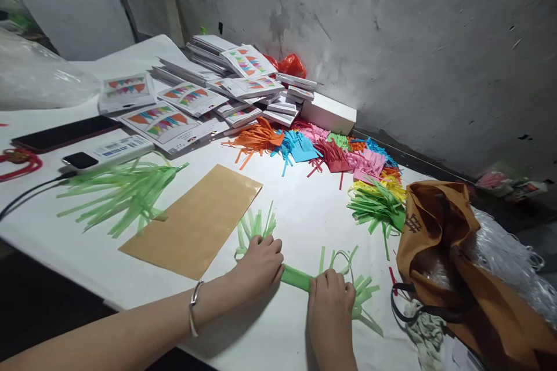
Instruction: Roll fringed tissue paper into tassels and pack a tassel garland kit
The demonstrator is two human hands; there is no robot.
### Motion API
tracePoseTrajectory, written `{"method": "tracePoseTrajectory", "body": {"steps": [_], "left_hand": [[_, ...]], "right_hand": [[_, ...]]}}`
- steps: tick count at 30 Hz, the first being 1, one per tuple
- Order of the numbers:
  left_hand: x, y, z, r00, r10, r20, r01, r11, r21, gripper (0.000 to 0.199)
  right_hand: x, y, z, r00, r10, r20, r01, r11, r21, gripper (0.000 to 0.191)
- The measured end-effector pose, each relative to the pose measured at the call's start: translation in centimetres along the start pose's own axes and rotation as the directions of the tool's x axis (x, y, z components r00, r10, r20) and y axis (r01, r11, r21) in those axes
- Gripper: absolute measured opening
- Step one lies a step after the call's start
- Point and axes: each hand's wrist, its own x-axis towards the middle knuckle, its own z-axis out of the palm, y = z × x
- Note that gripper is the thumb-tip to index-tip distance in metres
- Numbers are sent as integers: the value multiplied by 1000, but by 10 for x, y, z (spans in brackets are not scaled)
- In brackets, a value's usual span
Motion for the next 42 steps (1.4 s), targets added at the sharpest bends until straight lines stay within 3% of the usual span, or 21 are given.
{"method": "tracePoseTrajectory", "body": {"steps": [5,10,12,15,17,19,27,32,36,39,42], "left_hand": [[4,2,-2,999,-24,26,24,1000,2,21],[1,1,-4,998,-48,37,48,999,0,14],[-1,-1,-4,999,-35,-1,35,999,-32,7],[-5,-4,1,982,146,-122,-156,985,-78,23],[-6,-6,6,945,274,-177,-288,956,-59,12],[-6,-8,11,934,304,-188,-321,945,-66,11],[-17,-16,8,980,153,-130,-185,942,-280,14],[-17,-10,0,997,59,-58,-69,982,-176,24],[-11,0,-2,1000,-19,-1,19,998,-61,16],[-9,3,-1,999,-48,-11,47,998,-50,11],[-10,2,1,998,-5,-57,0,996,-87,13]], "right_hand": [[7,0,-3,1000,15,-26,-16,1000,-20,11],[8,-6,-6,974,-214,-78,227,940,256,17],[8,-8,-6,970,-232,-66,242,929,279,24],[8,-11,-6,978,-194,-75,208,931,302,25],[7,-13,-5,979,-195,-65,206,924,323,21],[5,-15,-5,975,-216,-43,218,921,322,18],[-7,-1,-13,991,-132,10,124,952,281,22],[-4,-2,-9,999,-39,33,31,979,203,20],[2,-8,-3,996,25,91,-30,998,57,14],[4,-10,-5,999,7,38,-10,998,70,13],[5,-14,-8,992,-122,-41,129,957,259,19]]}}
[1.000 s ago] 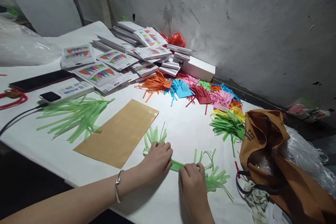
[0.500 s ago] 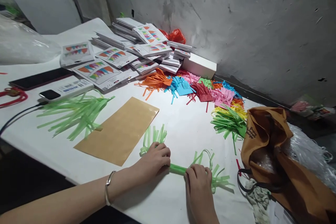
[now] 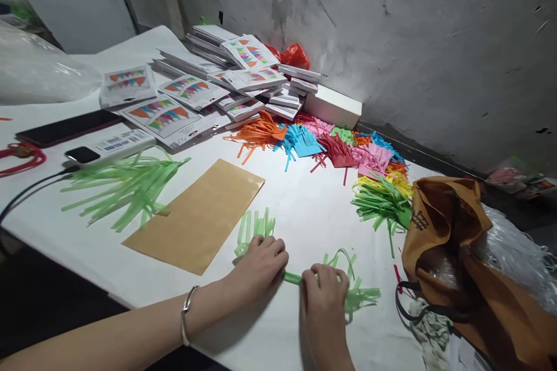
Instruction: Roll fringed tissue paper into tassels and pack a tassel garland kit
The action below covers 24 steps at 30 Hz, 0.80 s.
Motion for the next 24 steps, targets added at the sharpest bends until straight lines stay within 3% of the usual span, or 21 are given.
{"method": "tracePoseTrajectory", "body": {"steps": [3,7,11,15,19,24], "left_hand": [[-2,-6,1,989,134,-62,-136,990,-39,16],[-2,-14,5,946,295,-135,-297,955,10,14],[-1,-15,13,921,351,-169,-357,934,-11,16],[-2,-13,15,957,250,-149,-269,955,-125,16],[-5,-9,6,993,105,-55,-115,967,-226,12],[1,3,-10,996,-40,85,58,974,-220,13]], "right_hand": [[2,-4,2,997,-76,11,73,986,148,23],[3,-6,5,1000,-25,-6,25,984,174,21],[3,-7,7,997,-46,59,34,981,193,16],[-4,-1,3,996,-54,64,42,985,169,20],[-15,12,-6,997,-61,42,55,991,122,17],[-21,15,-5,1000,10,24,-11,1000,14,13]]}}
